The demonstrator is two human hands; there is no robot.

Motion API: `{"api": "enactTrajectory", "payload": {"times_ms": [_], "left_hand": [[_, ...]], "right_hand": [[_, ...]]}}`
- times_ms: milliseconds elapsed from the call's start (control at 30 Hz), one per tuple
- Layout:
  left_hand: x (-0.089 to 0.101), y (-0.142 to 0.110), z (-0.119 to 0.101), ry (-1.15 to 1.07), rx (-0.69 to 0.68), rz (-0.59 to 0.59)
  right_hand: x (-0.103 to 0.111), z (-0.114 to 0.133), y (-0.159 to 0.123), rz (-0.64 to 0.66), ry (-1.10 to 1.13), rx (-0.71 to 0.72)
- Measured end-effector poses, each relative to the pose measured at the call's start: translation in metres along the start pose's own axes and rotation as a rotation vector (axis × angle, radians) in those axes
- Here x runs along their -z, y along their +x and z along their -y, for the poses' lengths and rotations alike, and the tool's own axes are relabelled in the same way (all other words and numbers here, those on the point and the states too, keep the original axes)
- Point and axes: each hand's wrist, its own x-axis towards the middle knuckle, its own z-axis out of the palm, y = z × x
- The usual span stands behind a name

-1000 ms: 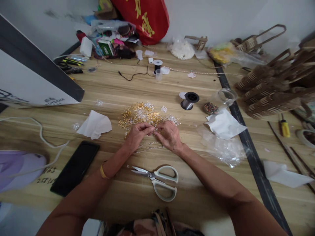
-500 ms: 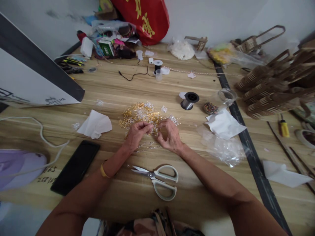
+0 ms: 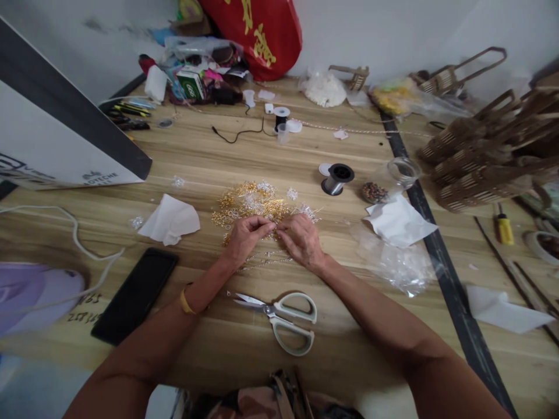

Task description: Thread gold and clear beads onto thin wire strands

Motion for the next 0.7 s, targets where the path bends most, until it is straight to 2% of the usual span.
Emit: {"api": "enactTrajectory", "payload": {"times_ms": [700], "left_hand": [[0.0023, 0.0006, 0.0013, 0.126, -0.046, -0.014]], "right_hand": [[-0.0003, -0.0002, 0.0004, 0.030, 0.004, -0.040]]}}
